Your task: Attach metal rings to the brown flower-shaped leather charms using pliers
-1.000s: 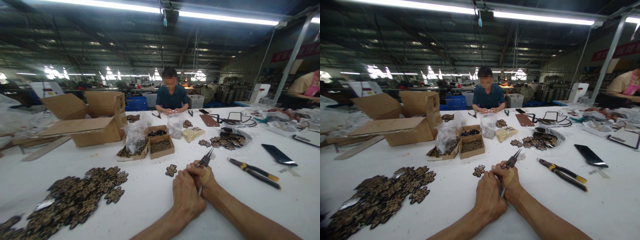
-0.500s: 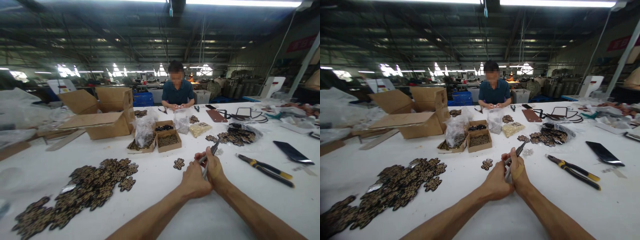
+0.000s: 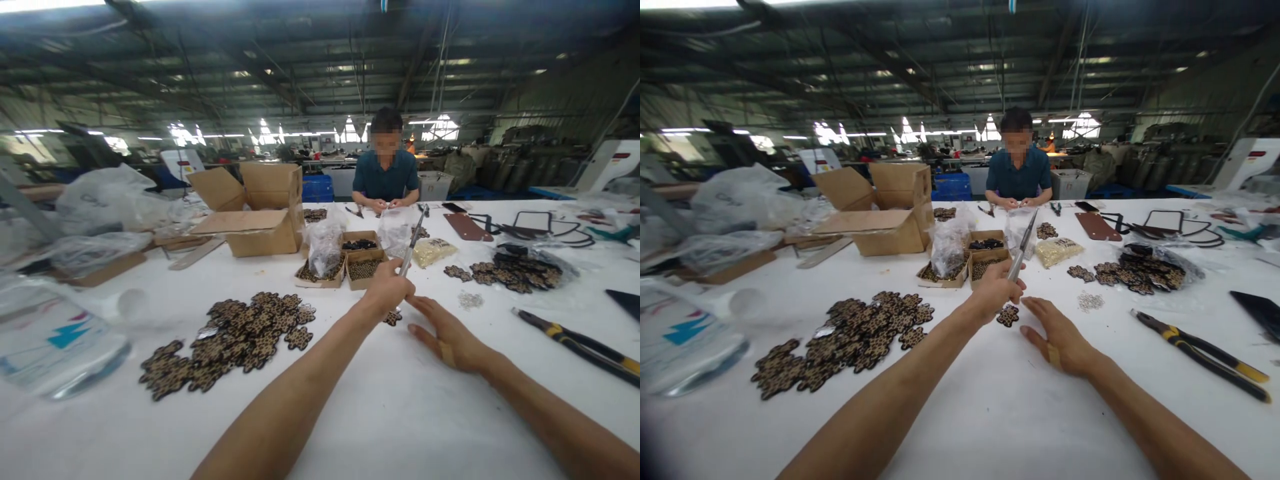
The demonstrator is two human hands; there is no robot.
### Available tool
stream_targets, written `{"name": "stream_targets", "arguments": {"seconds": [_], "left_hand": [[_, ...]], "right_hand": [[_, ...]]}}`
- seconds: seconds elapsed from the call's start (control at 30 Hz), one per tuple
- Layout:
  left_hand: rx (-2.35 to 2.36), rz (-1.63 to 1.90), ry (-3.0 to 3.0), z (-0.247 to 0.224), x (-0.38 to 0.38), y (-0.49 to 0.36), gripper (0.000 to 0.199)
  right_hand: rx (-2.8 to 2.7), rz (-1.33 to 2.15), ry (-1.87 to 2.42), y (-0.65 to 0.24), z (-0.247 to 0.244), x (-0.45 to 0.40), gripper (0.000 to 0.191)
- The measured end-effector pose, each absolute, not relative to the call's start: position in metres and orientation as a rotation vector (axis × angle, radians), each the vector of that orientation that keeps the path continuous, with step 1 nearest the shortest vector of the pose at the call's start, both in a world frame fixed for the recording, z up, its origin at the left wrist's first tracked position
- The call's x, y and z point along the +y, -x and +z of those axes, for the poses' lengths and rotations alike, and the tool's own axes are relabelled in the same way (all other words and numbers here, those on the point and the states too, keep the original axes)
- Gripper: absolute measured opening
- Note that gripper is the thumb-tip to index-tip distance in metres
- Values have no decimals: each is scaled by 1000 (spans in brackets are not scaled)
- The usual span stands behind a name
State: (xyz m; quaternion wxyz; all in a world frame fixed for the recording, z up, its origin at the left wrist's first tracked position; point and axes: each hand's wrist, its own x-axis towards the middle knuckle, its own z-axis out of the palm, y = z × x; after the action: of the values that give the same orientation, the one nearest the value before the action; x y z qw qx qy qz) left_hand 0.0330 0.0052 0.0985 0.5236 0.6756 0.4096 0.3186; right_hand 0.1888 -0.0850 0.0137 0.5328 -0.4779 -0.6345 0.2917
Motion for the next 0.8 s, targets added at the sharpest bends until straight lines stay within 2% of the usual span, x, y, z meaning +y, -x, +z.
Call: {"name": "stream_targets", "arguments": {"seconds": [0.1, 0.2, 0.33, 0.5, 0.67, 0.8], "left_hand": [[1005, 740, -1575, 95, 6, -34, 68], [954, 717, -1509, 89, 7, -33, 68], [706, 640, -1386, 82, 16, -22, 69], [413, 454, -1286, 79, 40, 0, 71], [270, 224, -1182, 66, 47, 9, 74], [238, 140, -1172, 49, 44, 2, 72]], "right_hand": [[-1598, 764, 1014, -159, 15, -74, 46], [-1662, 624, 1040, -147, 11, -60, 33], [-1750, 524, 1188, -159, 13, -51, 35], [-1968, 631, 1504, -173, 29, -54, 40], [-1899, 827, 1610, -195, 29, -70, 15], [-1603, 581, 1540, -245, 30, -70, 29]]}}
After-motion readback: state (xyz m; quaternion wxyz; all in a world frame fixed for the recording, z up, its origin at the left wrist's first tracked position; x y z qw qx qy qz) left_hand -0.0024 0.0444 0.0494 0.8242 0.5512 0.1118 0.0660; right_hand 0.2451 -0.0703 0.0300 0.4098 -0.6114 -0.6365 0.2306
